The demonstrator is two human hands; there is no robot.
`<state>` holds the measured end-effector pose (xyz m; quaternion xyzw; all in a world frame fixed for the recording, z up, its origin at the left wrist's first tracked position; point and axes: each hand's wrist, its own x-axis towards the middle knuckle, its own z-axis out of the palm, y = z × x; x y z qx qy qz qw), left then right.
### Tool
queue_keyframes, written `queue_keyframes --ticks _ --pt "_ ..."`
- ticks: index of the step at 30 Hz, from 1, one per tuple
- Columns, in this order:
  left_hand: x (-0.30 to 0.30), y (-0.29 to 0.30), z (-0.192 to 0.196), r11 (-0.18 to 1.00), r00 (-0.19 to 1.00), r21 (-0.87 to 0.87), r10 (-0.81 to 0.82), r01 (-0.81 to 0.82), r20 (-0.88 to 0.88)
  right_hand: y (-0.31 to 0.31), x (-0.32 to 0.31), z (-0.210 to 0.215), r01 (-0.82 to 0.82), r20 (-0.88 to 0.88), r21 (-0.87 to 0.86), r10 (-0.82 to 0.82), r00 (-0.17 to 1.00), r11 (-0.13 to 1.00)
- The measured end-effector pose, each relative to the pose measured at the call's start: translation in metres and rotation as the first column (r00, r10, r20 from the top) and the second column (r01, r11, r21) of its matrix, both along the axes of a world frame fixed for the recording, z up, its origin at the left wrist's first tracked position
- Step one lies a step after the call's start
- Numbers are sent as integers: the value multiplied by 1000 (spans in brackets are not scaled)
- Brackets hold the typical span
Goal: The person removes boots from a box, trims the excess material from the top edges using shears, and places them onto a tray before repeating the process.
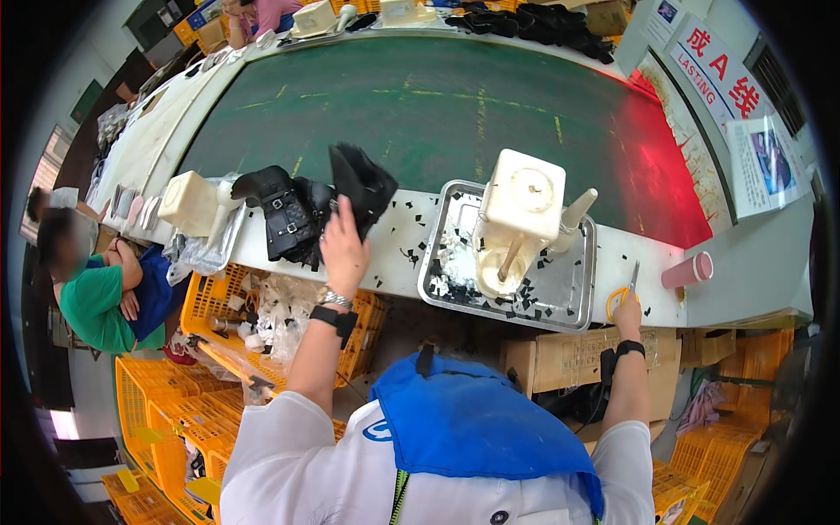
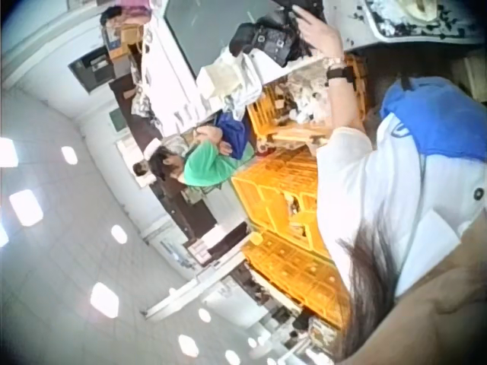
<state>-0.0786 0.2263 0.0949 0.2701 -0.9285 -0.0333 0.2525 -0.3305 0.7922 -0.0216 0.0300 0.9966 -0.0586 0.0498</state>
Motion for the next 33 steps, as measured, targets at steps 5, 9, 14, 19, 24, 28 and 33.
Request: queue_keyframes --ticks 5,9,14,19,24,28,33 --pt "-4 4 -62 998 950 -63 30 -10 312 -15 28 48 100 70 -96 -93 993 990" --pt "-2 -9 -19 996 892 63 -78 55 446 23 67 41 56 -321 -361 -181 930 931" --pt "-25 18 42 918 816 11 -358 397 455 77 168 27 485 -253 -503 -658 709 716" --pt "-79 209 82 282 242 545 -959 789 147 99 302 -73 589 -54 -405 -661 749 700" --pt "-71 390 10 -242 -488 771 -867 589 101 44 348 -115 434 579 -499 -84 811 750" --pt "-47 449 -102 -448 -717 596 -605 666 346 59 300 -108 532 572 -526 -187 799 664" --pt "-68 463 -147 -345 -584 479 -350 807 732 144 237 -99 524 214 -778 -637 740 347"
